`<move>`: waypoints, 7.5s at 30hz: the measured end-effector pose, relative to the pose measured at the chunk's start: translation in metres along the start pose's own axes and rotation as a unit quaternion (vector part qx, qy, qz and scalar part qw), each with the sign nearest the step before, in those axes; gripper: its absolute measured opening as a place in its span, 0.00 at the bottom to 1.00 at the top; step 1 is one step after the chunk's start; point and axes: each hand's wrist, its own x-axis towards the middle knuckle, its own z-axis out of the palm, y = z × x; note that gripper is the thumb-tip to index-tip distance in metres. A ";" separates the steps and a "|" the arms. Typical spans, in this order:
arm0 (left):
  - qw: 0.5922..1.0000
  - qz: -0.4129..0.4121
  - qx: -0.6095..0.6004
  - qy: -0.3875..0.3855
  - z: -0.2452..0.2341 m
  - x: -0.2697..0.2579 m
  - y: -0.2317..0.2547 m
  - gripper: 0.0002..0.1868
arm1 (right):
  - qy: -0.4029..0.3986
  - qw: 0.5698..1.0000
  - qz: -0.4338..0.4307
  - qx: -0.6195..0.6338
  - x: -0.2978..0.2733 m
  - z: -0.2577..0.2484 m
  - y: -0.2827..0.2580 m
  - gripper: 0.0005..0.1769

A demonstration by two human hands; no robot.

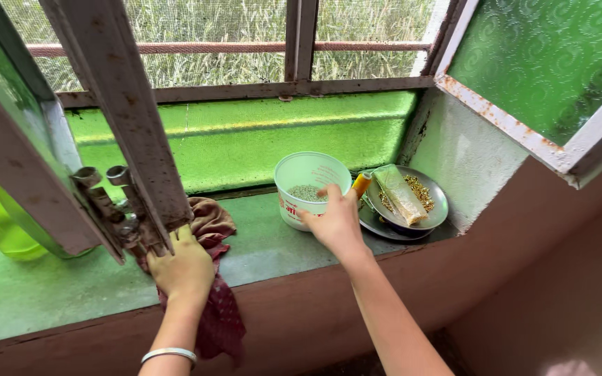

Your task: The person wipes a window sill with a cloth, moves several bottles and containers, and then washes and wrings the cloth in a bucket of water before wiping a wooden surface.

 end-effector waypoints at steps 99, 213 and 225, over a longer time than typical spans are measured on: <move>0.963 0.172 -0.094 -0.183 0.024 0.045 0.012 0.32 | -0.217 0.957 -0.171 -0.084 -0.019 0.172 -0.037 0.36; 0.981 0.130 -0.074 -0.126 -0.029 -0.004 -0.112 0.32 | -0.331 0.884 -0.288 -0.161 -0.041 0.208 -0.110 0.36; 0.952 0.204 -0.184 -0.132 -0.006 0.006 -0.023 0.31 | -0.216 0.923 -0.217 -0.232 -0.048 0.160 -0.020 0.39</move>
